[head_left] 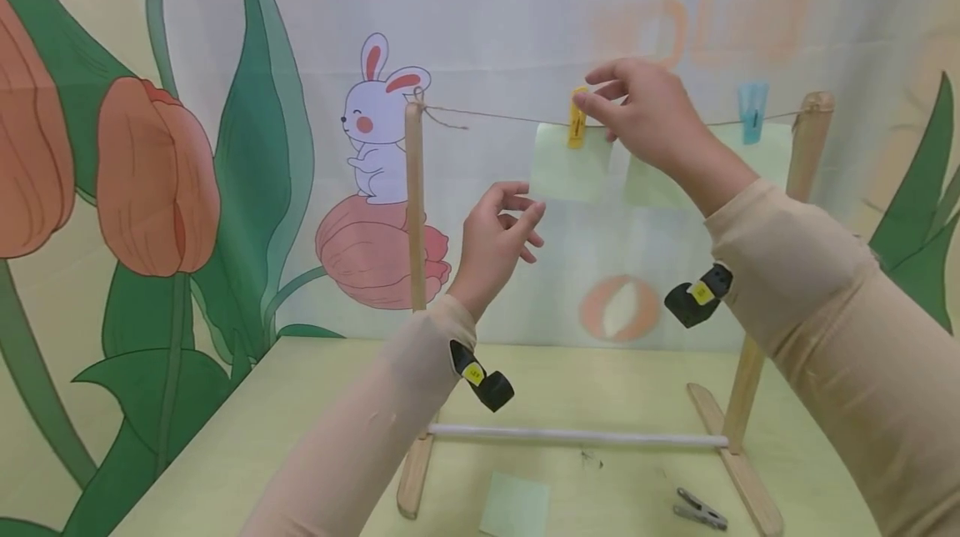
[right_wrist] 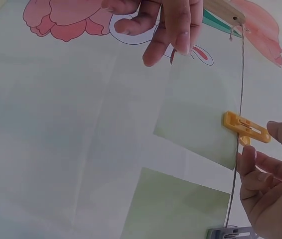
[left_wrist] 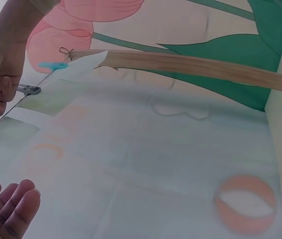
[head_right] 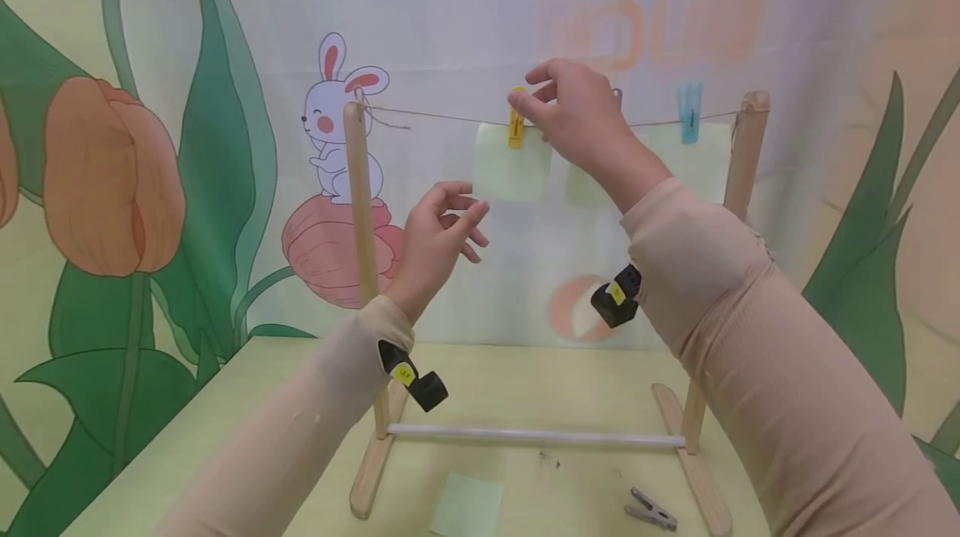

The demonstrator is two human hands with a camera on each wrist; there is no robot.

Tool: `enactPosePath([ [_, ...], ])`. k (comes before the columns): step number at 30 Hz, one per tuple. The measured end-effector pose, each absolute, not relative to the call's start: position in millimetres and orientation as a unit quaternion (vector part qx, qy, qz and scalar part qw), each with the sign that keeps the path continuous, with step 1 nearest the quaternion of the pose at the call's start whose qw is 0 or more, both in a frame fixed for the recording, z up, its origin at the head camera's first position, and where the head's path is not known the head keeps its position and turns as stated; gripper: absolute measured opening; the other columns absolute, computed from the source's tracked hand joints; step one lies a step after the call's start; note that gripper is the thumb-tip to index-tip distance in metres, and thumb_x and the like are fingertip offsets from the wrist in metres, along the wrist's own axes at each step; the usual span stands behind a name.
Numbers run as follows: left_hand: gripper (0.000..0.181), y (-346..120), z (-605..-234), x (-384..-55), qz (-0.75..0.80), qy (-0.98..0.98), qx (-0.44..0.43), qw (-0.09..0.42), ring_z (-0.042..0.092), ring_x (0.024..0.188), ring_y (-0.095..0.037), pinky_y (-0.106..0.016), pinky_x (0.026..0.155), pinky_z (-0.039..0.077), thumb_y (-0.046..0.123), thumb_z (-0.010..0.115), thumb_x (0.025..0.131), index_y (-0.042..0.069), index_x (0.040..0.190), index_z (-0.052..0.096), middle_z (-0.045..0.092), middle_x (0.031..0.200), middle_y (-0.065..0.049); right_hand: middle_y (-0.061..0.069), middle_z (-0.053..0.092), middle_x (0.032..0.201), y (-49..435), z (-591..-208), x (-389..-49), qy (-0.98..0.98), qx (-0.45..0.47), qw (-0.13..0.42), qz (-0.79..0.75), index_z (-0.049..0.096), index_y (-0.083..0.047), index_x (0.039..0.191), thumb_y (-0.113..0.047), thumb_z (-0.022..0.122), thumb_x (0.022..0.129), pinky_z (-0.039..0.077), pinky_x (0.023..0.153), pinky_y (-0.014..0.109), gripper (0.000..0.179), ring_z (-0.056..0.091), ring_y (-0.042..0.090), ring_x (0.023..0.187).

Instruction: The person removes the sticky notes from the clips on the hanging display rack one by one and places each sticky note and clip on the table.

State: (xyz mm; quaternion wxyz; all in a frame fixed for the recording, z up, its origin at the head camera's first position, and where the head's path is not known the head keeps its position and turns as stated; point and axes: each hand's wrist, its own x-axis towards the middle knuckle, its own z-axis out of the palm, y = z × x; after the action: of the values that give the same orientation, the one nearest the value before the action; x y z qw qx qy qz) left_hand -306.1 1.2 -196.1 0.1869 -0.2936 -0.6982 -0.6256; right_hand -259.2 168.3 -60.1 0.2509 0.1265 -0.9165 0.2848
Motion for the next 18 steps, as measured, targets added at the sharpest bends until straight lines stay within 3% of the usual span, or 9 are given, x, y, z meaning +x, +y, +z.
enactPosePath([
  [10,0.019,5,-187,-306,-0.667,-0.673,-0.28,0.152,0.064,0.055,-0.012,-0.028,0.053,0.057,0.019,0.059,0.096,0.005,0.109,0.056,0.071,0.097,-0.014,0.015,0.061,0.127,163,-59,-264,-0.922,0.116,0.252,0.27,0.054,-0.008,0.133,-0.035,0.051,0.099,0.047,0.083,0.036,0.044,0.065,0.022,0.081],
  [14,0.014,6,-184,-303,-0.673,-0.669,-0.277,0.15,0.063,0.054,-0.011,-0.026,0.052,0.057,0.016,0.058,0.097,0.004,0.103,0.057,0.07,0.095,-0.016,0.014,0.062,0.124,164,-59,-265,-0.922,0.111,0.258,0.266,0.058,-0.009,0.129,-0.034,0.051,0.099,0.046,0.074,0.029,0.04,0.062,0.011,0.071],
  [18,0.014,5,-183,-303,-0.676,-0.67,-0.272,0.147,0.062,0.054,-0.011,-0.026,0.052,0.057,0.016,0.058,0.097,0.003,0.103,0.057,0.07,0.095,-0.016,0.015,0.062,0.124,164,-59,-266,-0.919,0.114,0.259,0.274,0.059,-0.008,0.128,-0.035,0.053,0.098,0.046,0.069,0.026,0.041,0.063,0.012,0.072],
])
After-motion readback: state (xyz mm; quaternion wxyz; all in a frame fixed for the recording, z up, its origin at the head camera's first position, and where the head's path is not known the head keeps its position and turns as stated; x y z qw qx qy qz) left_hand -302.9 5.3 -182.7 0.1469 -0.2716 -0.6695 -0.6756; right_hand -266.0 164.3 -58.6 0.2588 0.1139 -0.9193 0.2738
